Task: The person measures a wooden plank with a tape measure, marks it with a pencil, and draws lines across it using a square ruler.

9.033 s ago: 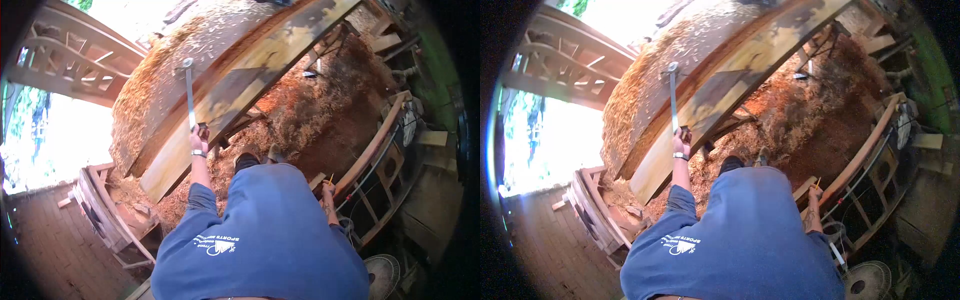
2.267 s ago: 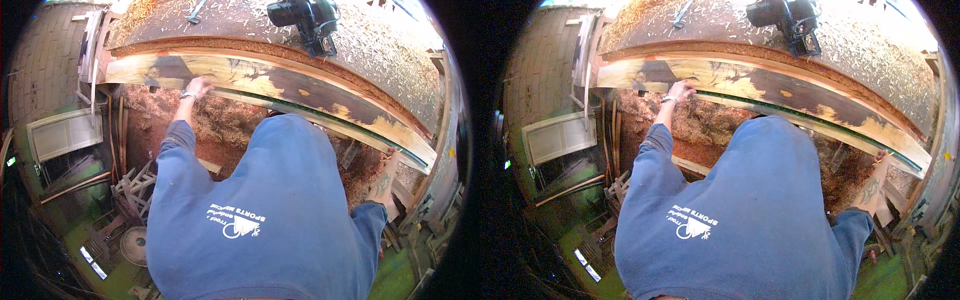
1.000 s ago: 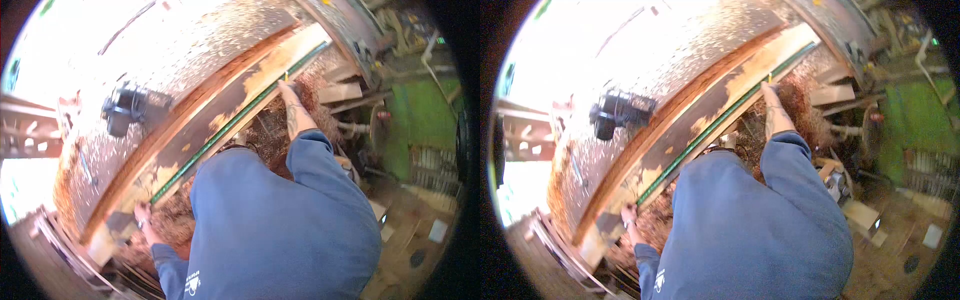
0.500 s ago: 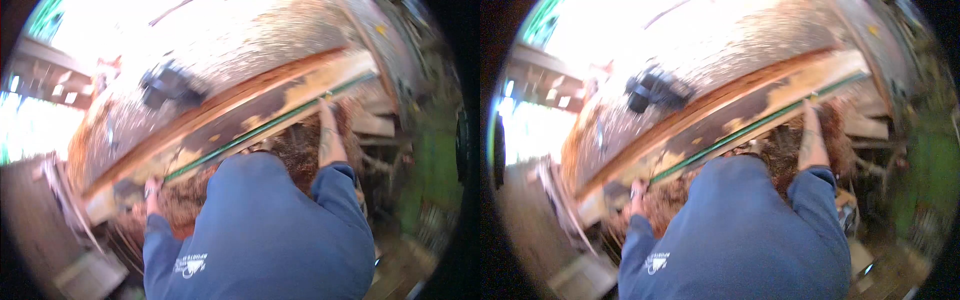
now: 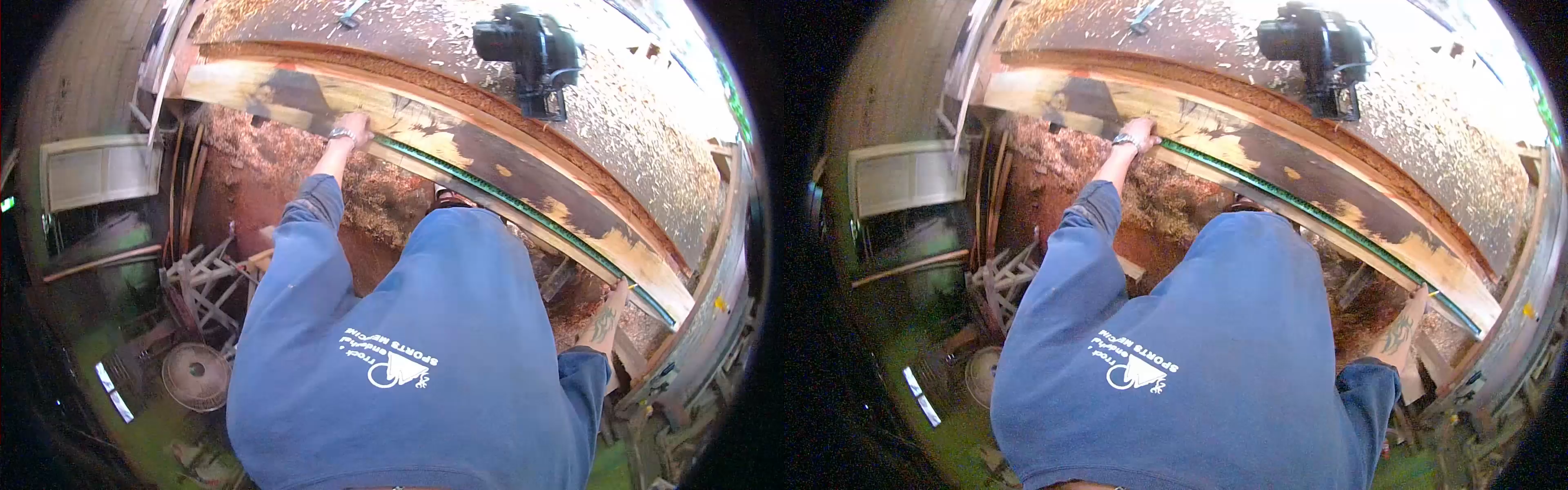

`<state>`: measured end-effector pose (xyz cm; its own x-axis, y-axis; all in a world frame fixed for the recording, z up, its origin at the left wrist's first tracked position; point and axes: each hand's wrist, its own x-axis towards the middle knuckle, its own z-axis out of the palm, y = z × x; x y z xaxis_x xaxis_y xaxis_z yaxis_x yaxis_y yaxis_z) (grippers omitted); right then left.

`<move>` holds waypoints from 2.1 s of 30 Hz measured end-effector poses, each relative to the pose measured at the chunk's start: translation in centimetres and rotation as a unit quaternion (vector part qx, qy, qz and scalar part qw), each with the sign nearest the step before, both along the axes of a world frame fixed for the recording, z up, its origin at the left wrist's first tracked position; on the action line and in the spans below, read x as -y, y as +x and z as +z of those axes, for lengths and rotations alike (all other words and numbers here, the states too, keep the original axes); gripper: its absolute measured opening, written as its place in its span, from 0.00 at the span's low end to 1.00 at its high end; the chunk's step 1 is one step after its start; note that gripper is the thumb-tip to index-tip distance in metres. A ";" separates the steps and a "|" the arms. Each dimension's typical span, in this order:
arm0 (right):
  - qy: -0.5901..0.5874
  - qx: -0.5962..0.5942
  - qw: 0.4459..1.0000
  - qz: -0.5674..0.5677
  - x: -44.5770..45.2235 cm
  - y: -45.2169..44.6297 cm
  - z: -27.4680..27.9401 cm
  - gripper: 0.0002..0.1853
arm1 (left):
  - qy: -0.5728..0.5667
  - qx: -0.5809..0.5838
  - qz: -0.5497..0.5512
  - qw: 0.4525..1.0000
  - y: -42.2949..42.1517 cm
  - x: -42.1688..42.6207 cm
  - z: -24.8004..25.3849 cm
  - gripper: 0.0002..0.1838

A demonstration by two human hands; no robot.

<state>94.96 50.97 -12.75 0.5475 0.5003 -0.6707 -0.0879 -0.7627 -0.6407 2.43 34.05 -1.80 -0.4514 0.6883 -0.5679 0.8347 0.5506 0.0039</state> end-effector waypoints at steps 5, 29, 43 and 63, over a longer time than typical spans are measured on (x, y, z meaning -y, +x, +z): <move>-0.009 0.004 1.000 0.002 -1.0 0.5 -0.5 0.13 | -0.002 -0.001 0.001 1.000 0.6 -0.1 1.9 0.18; 0.044 0.017 0.999 0.000 1.3 -2.4 3.0 0.17 | 0.000 0.013 0.003 1.000 -0.1 -1.1 1.1 0.19; 0.154 0.005 0.954 -0.257 1.8 16.0 9.8 0.26 | -0.011 -0.013 -0.067 0.998 -0.7 -0.7 -1.1 0.24; 0.185 0.264 0.946 -0.021 -10.7 41.0 7.1 0.08 | 0.019 -0.001 -0.090 0.996 -3.2 -1.1 -3.0 0.13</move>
